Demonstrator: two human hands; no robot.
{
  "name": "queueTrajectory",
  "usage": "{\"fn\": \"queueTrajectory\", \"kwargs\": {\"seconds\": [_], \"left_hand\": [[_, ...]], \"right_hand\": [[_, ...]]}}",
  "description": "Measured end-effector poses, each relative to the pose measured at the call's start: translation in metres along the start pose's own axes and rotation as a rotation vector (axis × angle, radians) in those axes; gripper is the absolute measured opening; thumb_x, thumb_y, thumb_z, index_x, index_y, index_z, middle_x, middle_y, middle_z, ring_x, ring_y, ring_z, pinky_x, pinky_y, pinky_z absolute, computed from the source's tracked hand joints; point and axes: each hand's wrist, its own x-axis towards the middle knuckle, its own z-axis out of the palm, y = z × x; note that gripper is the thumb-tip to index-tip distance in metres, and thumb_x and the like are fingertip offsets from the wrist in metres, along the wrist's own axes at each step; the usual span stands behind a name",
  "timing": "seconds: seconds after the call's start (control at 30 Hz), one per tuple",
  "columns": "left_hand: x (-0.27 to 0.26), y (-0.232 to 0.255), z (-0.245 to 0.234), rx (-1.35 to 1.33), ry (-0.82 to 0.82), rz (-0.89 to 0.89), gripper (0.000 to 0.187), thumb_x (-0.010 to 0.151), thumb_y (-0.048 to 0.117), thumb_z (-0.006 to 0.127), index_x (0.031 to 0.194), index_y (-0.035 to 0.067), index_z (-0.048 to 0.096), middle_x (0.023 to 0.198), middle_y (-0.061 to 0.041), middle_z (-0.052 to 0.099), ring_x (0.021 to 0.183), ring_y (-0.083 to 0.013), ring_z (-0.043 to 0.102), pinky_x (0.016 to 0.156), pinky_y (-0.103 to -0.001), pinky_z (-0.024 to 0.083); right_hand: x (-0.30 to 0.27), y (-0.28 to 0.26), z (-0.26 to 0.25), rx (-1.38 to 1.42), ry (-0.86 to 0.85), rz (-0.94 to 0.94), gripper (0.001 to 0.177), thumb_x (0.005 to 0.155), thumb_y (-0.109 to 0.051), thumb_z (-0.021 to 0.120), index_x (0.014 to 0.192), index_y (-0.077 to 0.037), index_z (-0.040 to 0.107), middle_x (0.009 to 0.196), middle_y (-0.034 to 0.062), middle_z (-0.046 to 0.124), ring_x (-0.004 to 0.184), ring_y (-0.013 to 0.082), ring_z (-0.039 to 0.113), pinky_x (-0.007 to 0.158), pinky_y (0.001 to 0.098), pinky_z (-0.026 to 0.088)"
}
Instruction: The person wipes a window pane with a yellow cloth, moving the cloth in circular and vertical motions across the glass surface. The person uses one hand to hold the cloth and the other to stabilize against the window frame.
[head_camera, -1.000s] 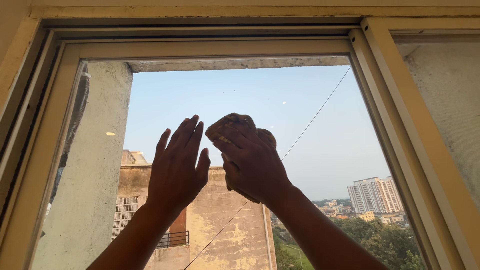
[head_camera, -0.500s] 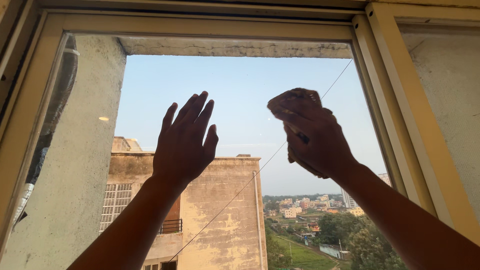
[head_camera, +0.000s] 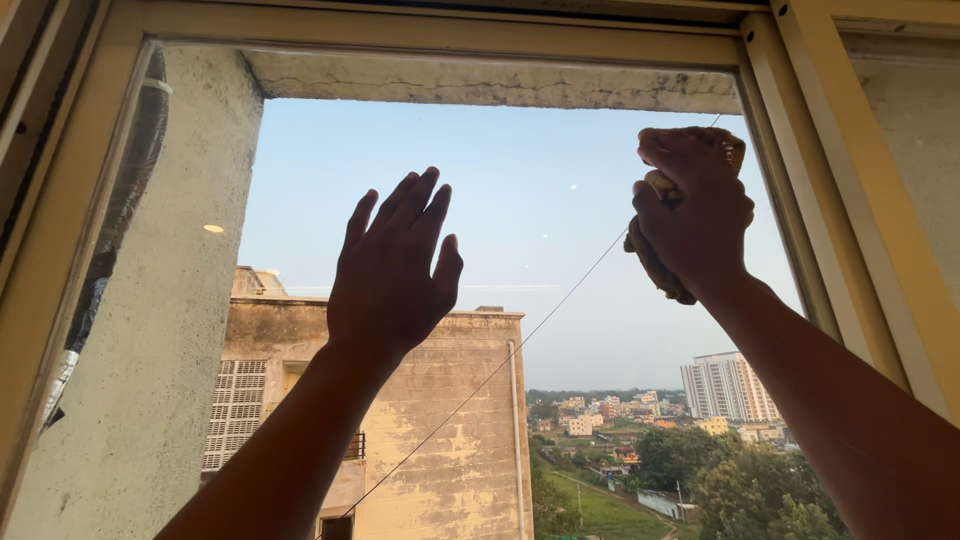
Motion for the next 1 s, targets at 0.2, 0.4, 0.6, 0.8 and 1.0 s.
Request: {"fn": "queueTrajectory", "kwargs": {"seconds": [0.2,0.4,0.6,0.8,1.0], "left_hand": [[-0.001,0.001,0.0,-0.016,0.024,0.001,0.05,0.097,0.026,0.053,0.141,0.004,0.058,0.155,-0.013,0.052,0.146,-0.0252,0.045,0.123,-0.051,0.026],[-0.001,0.001,-0.002,-0.012,0.012,0.0,0.049,0.099,0.027,0.053,0.142,0.004,0.058,0.155,-0.012,0.052,0.146,-0.0252,0.046,0.122,-0.05,0.027],[-0.002,0.0,-0.003,0.025,0.016,0.02,0.048,0.1,0.027,0.052,0.143,0.005,0.057,0.155,-0.011,0.052,0.146,-0.0241,0.045,0.122,-0.051,0.027],[-0.003,0.0,-0.003,0.039,0.006,0.011,0.049,0.099,0.025,0.052,0.143,0.005,0.058,0.155,-0.012,0.052,0.146,-0.0248,0.045,0.122,-0.051,0.027],[-0.004,0.0,-0.002,0.048,0.014,0.01,0.048,0.1,0.025,0.051,0.142,0.004,0.058,0.154,-0.012,0.054,0.146,-0.0247,0.046,0.123,-0.051,0.027]], "right_hand": [[0.009,-0.038,0.027,-0.079,-0.013,-0.076,0.033,0.093,-0.019,0.075,0.122,-0.005,0.074,0.133,0.0146,0.066,0.126,0.0314,0.059,0.103,0.0459,0.05],[-0.012,-0.112,0.045,-0.061,-0.103,-0.209,0.028,0.089,-0.017,0.073,0.116,-0.011,0.076,0.129,0.0078,0.072,0.13,0.0289,0.06,0.102,0.0466,0.052],[-0.017,-0.113,0.015,0.006,-0.201,-0.405,0.034,0.088,-0.012,0.073,0.121,-0.014,0.075,0.129,0.0052,0.072,0.131,0.0264,0.059,0.099,0.0497,0.049],[-0.014,-0.064,-0.011,0.058,-0.196,-0.348,0.034,0.092,-0.007,0.068,0.126,-0.012,0.072,0.131,0.0054,0.072,0.125,0.0237,0.065,0.1,0.0406,0.059],[-0.013,-0.027,-0.008,0.013,-0.02,-0.079,0.038,0.092,-0.007,0.071,0.13,-0.01,0.074,0.135,0.0121,0.07,0.121,0.0256,0.068,0.103,0.041,0.057]]}}
